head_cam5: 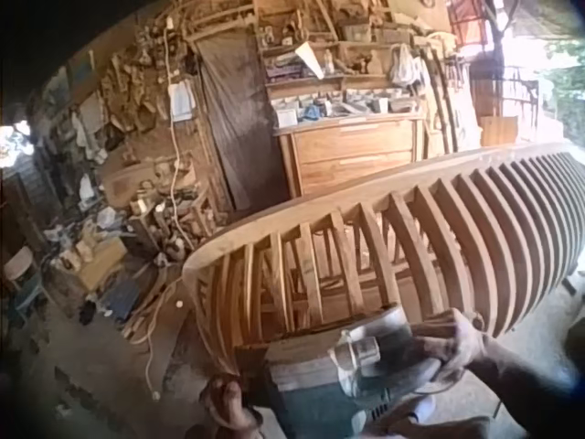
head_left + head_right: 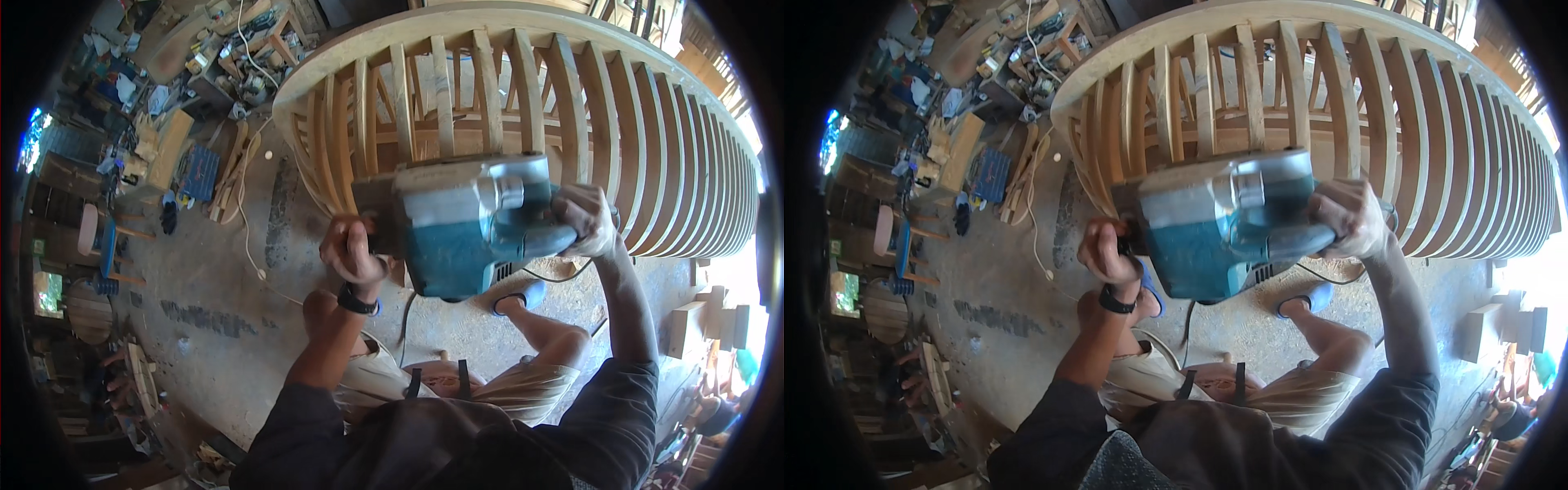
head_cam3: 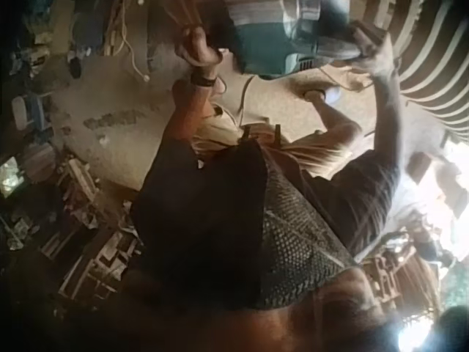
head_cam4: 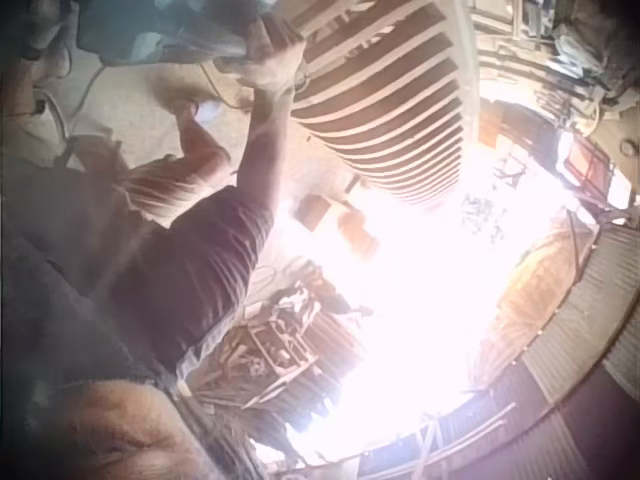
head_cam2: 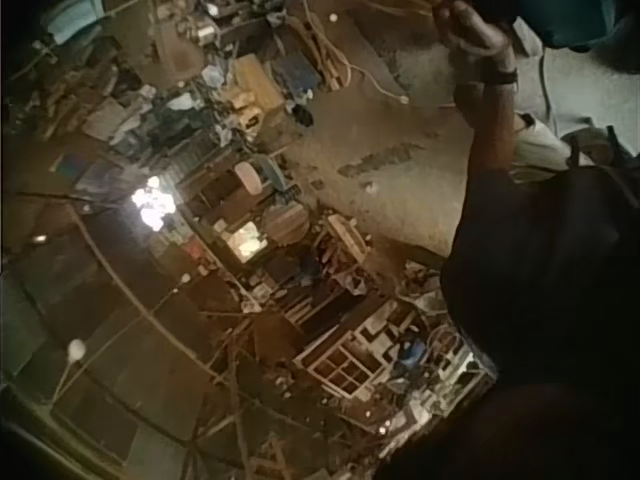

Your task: The person uses a belt sander to smooth the surface and edges of curved wooden ribs that form a large rounded furniture frame.

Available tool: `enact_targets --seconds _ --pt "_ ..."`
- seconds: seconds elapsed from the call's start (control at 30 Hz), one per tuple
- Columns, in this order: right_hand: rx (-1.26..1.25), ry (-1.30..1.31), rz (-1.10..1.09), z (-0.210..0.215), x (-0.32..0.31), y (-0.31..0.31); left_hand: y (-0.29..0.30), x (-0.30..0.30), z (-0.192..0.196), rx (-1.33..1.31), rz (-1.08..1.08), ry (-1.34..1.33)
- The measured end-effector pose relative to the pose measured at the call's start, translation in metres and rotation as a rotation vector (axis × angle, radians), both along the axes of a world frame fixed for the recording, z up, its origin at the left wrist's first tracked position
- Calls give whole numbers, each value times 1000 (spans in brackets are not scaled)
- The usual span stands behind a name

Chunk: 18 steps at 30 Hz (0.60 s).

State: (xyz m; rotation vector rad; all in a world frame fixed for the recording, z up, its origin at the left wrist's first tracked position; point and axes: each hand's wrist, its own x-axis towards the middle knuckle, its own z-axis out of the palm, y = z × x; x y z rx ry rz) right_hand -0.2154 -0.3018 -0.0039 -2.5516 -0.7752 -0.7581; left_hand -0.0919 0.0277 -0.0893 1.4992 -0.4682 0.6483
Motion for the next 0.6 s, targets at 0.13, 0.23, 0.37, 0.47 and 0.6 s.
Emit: enact_targets --seconds 0.13,0.23,0.37,0.47,0.6 --pt "-18 22 -109 4 30 -13 -13 46 22 -63 33 37" --pt "129 64 -210 31 81 11 -2 116 56 11 125 -63" --pt "98 68 -266 68 149 -1 -36 187 89 -226 -88 263" --pt "106 147 -373 89 183 4 -39 240 109 -235 -66 284" --pt "190 15 -423 94 176 20 -51 247 115 -184 -63 302"
